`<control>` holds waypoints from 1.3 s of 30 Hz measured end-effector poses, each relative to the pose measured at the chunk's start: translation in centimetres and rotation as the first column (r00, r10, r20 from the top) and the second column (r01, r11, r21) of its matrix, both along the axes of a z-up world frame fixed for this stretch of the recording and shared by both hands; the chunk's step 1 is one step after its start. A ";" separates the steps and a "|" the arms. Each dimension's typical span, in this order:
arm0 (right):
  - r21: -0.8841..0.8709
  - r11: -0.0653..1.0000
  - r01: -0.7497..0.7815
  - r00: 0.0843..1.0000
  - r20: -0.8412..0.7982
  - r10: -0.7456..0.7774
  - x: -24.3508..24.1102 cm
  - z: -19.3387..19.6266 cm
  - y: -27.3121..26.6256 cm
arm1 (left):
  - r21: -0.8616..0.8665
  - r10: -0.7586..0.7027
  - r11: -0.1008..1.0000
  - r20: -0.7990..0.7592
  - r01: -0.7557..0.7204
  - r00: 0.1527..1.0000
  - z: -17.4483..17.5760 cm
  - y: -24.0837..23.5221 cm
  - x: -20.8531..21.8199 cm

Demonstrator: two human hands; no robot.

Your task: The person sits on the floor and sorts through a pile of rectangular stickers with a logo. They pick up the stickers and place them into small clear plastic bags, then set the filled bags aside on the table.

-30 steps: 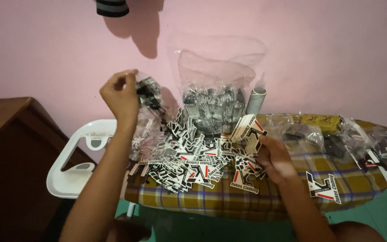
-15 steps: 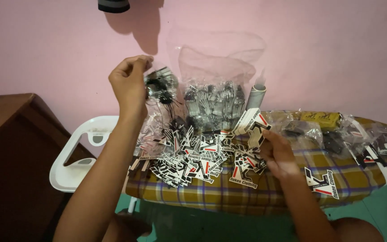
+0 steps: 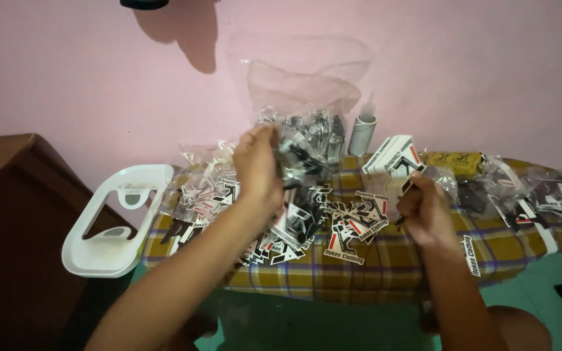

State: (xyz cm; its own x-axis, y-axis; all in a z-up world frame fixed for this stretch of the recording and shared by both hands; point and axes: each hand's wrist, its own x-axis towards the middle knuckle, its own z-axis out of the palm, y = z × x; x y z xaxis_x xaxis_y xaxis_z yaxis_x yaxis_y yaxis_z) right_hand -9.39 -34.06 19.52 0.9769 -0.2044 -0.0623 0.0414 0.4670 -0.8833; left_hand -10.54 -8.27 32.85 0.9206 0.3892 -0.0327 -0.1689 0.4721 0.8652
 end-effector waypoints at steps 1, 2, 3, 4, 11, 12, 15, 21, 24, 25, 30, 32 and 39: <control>-0.001 1.000 -0.012 1.000 -0.002 0.012 0.2 0.0 -0.4 | -0.053 -0.003 0.999 -0.014 0.003 1.000 0.0 -0.9 -1.0; 0.000 1.000 -0.019 1.000 -0.003 0.019 0.0 -0.1 -0.5 | -0.052 0.004 0.999 -0.016 -0.005 1.000 0.1 -2.1 -1.7; -0.001 1.000 -0.005 0.999 0.054 0.005 -0.3 -0.2 -0.6 | -0.064 0.033 0.997 -0.017 -0.034 0.999 0.2 -3.4 -2.4; -0.002 1.000 0.012 0.994 0.113 -0.011 -0.5 -0.2 -0.8 | -0.078 0.060 0.995 -0.018 -0.061 0.998 0.4 -4.7 -3.1; -0.083 0.996 -0.025 0.972 0.232 0.044 -0.1 -1.5 -2.3 | 0.034 -0.032 0.999 0.115 0.028 0.993 -10.4 -9.3 1.7; -0.071 0.997 -0.043 0.965 0.255 0.060 0.0 -1.7 -2.5 | 0.113 -0.114 0.988 0.047 0.108 0.992 -11.1 -9.6 1.5; -0.073 0.995 -0.063 0.955 0.286 0.081 0.1 -1.5 -2.6 | 0.254 -0.301 0.916 -0.074 0.310 0.951 -10.3 -9.0 -0.3; -0.069 0.994 -0.079 0.946 0.311 0.096 0.8 -2.6 -2.9 | 0.886 -0.651 0.397 0.088 0.239 0.754 -7.8 -0.3 -3.5; -0.051 0.994 -0.100 0.943 0.315 0.111 0.8 -3.0 -3.2 | 0.975 -0.500 -0.017 -0.201 0.223 0.842 -3.1 5.6 -3.9; -0.035 0.993 -0.114 0.943 0.310 0.119 0.8 -3.0 -3.2 | 0.927 -0.177 -0.244 -0.331 0.284 0.927 -2.0 7.5 -3.4; -0.026 0.998 -0.053 0.969 0.239 0.058 0.9 -3.6 -2.0 | 0.849 -0.019 -0.331 -0.443 0.413 0.896 -6.7 19.3 -0.1; -0.003 0.999 -0.045 0.978 0.205 0.045 1.0 -4.0 -1.9 | 0.825 -0.063 -0.341 -0.498 0.450 0.865 -7.8 21.1 0.2; -0.051 0.999 -0.015 0.986 0.162 0.023 1.4 -4.3 -2.1 | 0.977 -0.205 0.048 -0.193 0.207 0.960 -4.8 21.0 -1.4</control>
State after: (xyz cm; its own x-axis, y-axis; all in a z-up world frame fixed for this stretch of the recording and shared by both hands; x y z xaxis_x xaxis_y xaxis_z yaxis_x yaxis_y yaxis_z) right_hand -7.98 -36.14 15.25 0.9769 -0.1846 0.1078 0.1782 0.4249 -0.8875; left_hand -11.90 12.73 28.08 0.9702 -0.1377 0.1994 -0.2292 -0.7889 0.5702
